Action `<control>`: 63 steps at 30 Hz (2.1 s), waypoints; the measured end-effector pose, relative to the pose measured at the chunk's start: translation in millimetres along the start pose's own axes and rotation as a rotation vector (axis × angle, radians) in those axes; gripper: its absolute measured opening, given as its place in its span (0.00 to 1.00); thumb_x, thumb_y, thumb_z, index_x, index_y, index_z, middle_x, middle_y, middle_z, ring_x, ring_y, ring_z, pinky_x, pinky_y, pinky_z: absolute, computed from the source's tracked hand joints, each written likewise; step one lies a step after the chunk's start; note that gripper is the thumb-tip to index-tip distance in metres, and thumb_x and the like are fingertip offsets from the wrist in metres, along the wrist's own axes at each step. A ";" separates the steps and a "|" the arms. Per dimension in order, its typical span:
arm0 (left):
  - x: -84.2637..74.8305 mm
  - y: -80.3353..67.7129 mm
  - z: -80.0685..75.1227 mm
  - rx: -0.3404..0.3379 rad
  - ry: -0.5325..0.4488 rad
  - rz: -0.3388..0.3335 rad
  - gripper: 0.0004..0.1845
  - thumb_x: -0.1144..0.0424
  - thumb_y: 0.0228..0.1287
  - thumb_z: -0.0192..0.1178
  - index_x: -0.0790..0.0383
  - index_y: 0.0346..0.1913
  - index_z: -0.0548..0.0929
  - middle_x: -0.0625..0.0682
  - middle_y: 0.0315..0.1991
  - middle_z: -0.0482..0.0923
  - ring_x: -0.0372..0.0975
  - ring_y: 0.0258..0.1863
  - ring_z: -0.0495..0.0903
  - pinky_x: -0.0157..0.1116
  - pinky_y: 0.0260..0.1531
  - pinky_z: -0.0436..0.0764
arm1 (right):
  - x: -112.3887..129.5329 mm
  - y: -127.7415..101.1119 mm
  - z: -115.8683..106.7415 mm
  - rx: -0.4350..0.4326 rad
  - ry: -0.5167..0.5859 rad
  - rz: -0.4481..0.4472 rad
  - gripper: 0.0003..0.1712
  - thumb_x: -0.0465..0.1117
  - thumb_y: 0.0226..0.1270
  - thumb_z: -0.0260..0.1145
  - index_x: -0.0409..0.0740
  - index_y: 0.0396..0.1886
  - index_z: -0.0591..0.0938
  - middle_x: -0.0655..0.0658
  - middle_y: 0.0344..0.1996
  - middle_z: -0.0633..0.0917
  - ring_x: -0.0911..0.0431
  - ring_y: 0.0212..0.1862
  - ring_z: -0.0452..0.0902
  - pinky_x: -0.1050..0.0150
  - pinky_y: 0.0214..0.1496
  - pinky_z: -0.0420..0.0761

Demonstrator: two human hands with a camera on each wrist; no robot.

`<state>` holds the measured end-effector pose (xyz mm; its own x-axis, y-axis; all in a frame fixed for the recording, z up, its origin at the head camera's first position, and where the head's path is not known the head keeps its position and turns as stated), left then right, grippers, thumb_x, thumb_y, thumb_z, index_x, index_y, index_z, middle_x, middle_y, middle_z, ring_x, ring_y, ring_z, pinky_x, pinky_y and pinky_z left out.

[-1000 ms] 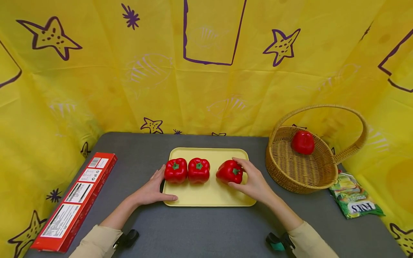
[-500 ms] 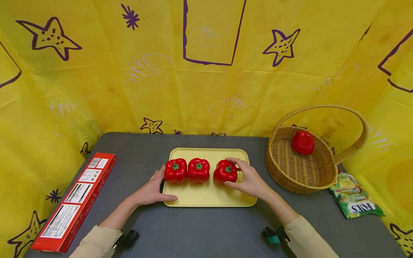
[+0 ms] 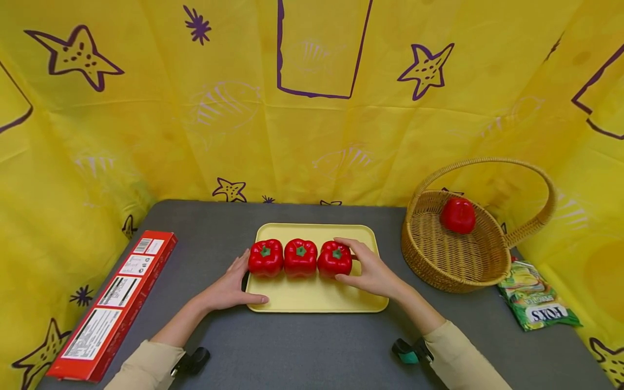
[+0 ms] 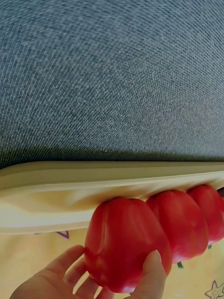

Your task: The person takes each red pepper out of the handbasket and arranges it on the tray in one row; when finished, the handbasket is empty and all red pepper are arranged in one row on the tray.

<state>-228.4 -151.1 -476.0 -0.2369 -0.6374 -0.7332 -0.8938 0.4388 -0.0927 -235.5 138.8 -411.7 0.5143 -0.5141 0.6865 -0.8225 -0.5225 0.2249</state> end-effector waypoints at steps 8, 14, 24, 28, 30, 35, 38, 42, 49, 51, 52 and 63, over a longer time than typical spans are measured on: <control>-0.9 -0.9 -1.0 0.001 -0.004 -0.007 0.62 0.37 0.40 0.68 0.56 0.73 0.43 0.60 0.72 0.38 0.57 0.69 0.35 0.62 0.61 0.43 | -0.2 0.9 2.2 -0.001 0.024 -0.010 0.45 0.44 0.49 0.74 0.44 0.66 0.63 0.51 0.61 0.68 0.57 0.61 0.63 0.53 0.56 0.72; -1.0 -1.3 -1.0 0.000 -0.001 -0.007 0.62 0.37 0.40 0.68 0.57 0.73 0.43 0.60 0.72 0.38 0.57 0.69 0.35 0.62 0.61 0.43 | -0.1 0.5 3.5 0.002 0.048 0.002 0.48 0.44 0.48 0.74 0.43 0.67 0.61 0.49 0.63 0.66 0.57 0.63 0.61 0.56 0.56 0.73; -1.7 -1.0 -0.8 0.001 -0.008 -0.009 0.61 0.38 0.40 0.68 0.56 0.73 0.43 0.60 0.72 0.38 0.57 0.69 0.35 0.62 0.61 0.43 | 1.8 -3.5 -6.5 -0.083 0.073 -0.007 0.44 0.51 0.51 0.72 0.52 0.66 0.63 0.43 0.61 0.68 0.45 0.61 0.63 0.50 0.54 0.74; -2.1 -1.0 -0.6 0.002 -0.011 -0.005 0.61 0.38 0.41 0.68 0.56 0.73 0.43 0.60 0.72 0.38 0.56 0.70 0.35 0.62 0.61 0.43 | 2.5 -7.2 -16.9 -0.171 0.110 0.005 0.37 0.46 0.52 0.72 0.54 0.62 0.68 0.50 0.57 0.72 0.46 0.58 0.66 0.49 0.53 0.74; -1.8 -1.0 -0.6 0.002 -0.013 -0.006 0.61 0.38 0.41 0.68 0.56 0.73 0.43 0.60 0.72 0.38 0.57 0.69 0.35 0.62 0.61 0.43 | 10.2 -9.9 -25.8 -0.226 0.122 0.013 0.32 0.41 0.53 0.71 0.50 0.59 0.71 0.50 0.54 0.75 0.46 0.56 0.69 0.47 0.52 0.74; -2.3 -1.0 -1.0 0.003 -0.015 -0.007 0.61 0.38 0.41 0.68 0.56 0.73 0.43 0.60 0.72 0.38 0.57 0.69 0.35 0.62 0.61 0.43 | 29.1 -16.2 -48.7 -0.336 0.117 0.034 0.19 0.33 0.56 0.67 0.38 0.49 0.77 0.40 0.46 0.79 0.45 0.50 0.73 0.44 0.47 0.75; -3.2 -0.9 -1.5 0.001 -0.018 -0.005 0.61 0.39 0.41 0.68 0.56 0.73 0.44 0.60 0.72 0.38 0.57 0.69 0.35 0.62 0.61 0.43 | 28.9 -18.8 -58.3 -0.396 0.108 0.045 0.13 0.32 0.57 0.66 0.35 0.43 0.79 0.36 0.42 0.80 0.45 0.46 0.74 0.45 0.44 0.76; -4.2 -1.0 -1.7 -0.001 -0.020 -0.002 0.60 0.39 0.41 0.68 0.56 0.73 0.44 0.60 0.72 0.38 0.57 0.69 0.35 0.62 0.61 0.43 | 24.3 -23.2 -70.6 -0.472 0.101 0.075 0.10 0.32 0.58 0.66 0.33 0.39 0.79 0.37 0.38 0.81 0.43 0.43 0.76 0.50 0.41 0.78; -3.3 -2.1 -1.2 -0.001 -0.021 -0.022 0.60 0.38 0.42 0.67 0.57 0.73 0.44 0.61 0.72 0.37 0.60 0.69 0.35 0.64 0.60 0.44 | 8.5 -34.4 -93.3 -0.599 0.164 0.172 0.09 0.31 0.57 0.66 0.32 0.37 0.79 0.37 0.34 0.81 0.52 0.35 0.76 0.70 0.35 0.77; -2.8 -2.4 -1.2 -0.001 -0.020 -0.027 0.60 0.38 0.42 0.67 0.58 0.73 0.44 0.61 0.72 0.37 0.60 0.68 0.36 0.64 0.59 0.45 | 4.5 -37.9 -99.9 -0.641 0.180 0.207 0.09 0.31 0.57 0.66 0.32 0.37 0.79 0.37 0.32 0.81 0.55 0.34 0.75 0.73 0.33 0.76; -2.7 -2.4 -1.2 0.000 -0.020 -0.028 0.60 0.38 0.42 0.67 0.58 0.73 0.44 0.61 0.72 0.37 0.61 0.68 0.36 0.64 0.59 0.45 | 2.6 -39.6 -102.8 -0.659 0.186 0.224 0.09 0.31 0.57 0.66 0.32 0.37 0.80 0.37 0.32 0.80 0.56 0.33 0.75 0.74 0.33 0.76; -2.5 -2.2 -0.8 0.005 -0.019 -0.037 0.60 0.39 0.42 0.67 0.57 0.73 0.44 0.61 0.72 0.37 0.61 0.68 0.35 0.65 0.59 0.45 | -40.6 -57.4 -132.0 -0.749 0.120 0.375 0.10 0.42 0.57 0.68 0.43 0.38 0.83 0.50 0.34 0.83 0.62 0.35 0.77 0.75 0.30 0.76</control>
<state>-226.0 -150.9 -473.4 -0.1967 -0.6409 -0.7420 -0.8999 0.4185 -0.1228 -241.2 279.5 -361.2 0.1809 -0.4659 0.8662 -0.8992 0.2785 0.3376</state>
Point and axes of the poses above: each hand's wrist, its own y-axis towards the middle knuckle, its own z-axis out of the palm, x = y × z, the point moved 7 cm from there along y, towards the middle knuckle
